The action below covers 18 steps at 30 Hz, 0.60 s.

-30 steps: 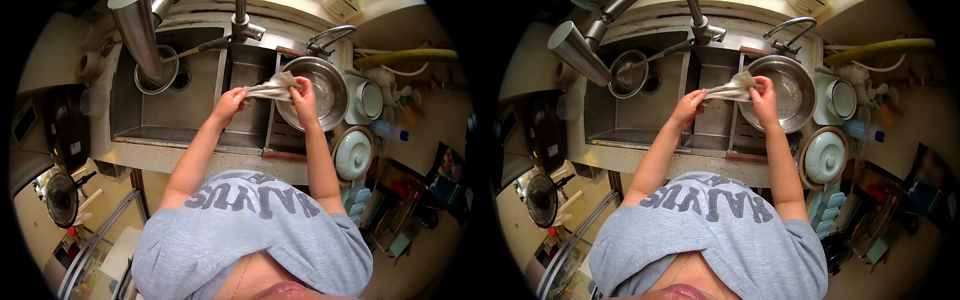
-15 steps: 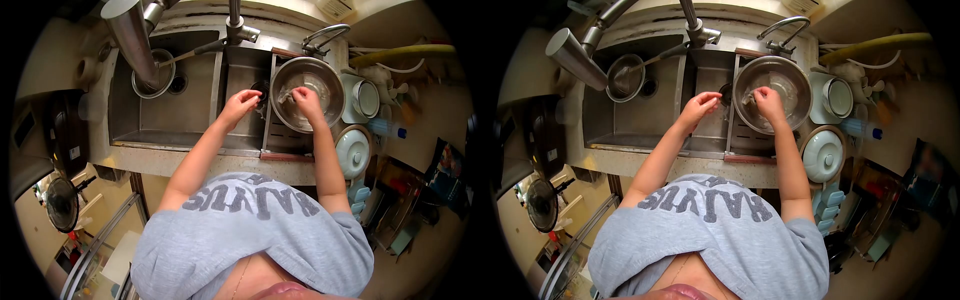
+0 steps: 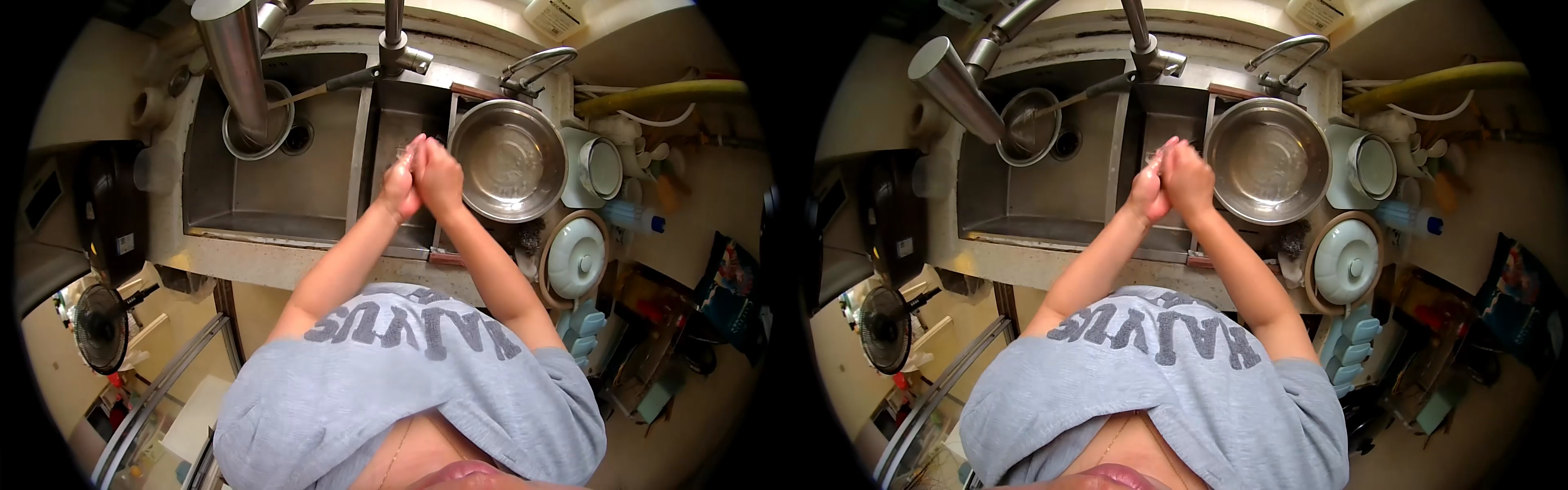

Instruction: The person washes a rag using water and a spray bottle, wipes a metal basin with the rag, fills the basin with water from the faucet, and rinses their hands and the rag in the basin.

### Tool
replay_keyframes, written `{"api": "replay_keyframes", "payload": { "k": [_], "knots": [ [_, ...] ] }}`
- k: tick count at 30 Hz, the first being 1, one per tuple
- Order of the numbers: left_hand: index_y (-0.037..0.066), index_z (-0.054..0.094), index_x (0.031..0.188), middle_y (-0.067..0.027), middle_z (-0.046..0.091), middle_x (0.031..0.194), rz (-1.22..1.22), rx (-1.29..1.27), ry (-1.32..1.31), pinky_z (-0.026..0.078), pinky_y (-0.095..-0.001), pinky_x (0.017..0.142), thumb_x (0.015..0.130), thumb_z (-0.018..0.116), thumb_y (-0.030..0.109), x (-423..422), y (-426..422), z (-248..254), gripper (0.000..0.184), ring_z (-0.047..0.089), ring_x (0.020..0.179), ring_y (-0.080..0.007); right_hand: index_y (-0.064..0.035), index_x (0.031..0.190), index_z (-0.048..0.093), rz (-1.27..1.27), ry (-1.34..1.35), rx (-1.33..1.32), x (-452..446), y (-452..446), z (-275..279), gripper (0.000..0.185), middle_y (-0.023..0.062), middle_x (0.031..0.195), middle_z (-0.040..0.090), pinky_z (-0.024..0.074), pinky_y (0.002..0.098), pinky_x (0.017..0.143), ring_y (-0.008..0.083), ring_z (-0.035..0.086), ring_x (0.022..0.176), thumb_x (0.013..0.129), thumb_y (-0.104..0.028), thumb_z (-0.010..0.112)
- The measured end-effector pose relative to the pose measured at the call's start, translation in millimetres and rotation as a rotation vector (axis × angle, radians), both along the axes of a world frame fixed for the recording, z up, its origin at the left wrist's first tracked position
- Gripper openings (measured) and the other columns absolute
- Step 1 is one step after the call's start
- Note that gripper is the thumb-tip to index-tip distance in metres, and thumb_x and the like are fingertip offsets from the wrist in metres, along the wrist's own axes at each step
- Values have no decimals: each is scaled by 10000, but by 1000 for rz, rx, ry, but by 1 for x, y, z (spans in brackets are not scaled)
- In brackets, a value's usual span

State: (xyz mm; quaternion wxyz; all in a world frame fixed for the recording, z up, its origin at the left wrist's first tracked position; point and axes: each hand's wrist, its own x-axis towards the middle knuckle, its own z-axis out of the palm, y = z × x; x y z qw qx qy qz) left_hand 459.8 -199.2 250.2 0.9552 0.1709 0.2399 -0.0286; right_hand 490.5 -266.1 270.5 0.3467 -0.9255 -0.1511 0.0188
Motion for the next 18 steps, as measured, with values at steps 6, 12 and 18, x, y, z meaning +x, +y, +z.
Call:
{"api": "replay_keyframes", "payload": {
  "k": [6,12,18],
  "knots": [
    [89,335,1264,-43,356,1296,31,-14,109,250,-335,1012,924,281,281,-12,24,-20,393,343,1186,-176,-37,747,553,217,100,-5,-21,14,-10,251,221,674,574,451,471,553,379,568,612,818,-248,437],
    [84,341,1255,-45,339,1309,-28,-2,176,231,-340,1020,930,251,278,-11,29,-8,388,321,1202,-175,-50,693,563,90,137,-116,-9,18,-11,270,200,620,573,466,451,545,369,572,571,817,-253,437],
    [63,407,1176,-59,461,1171,-154,-145,-27,311,-339,973,932,281,251,-23,13,3,333,434,1083,-184,-49,693,583,-46,119,-252,37,2,-17,307,213,683,577,459,460,591,360,579,664,838,-257,411]
  ]
}}
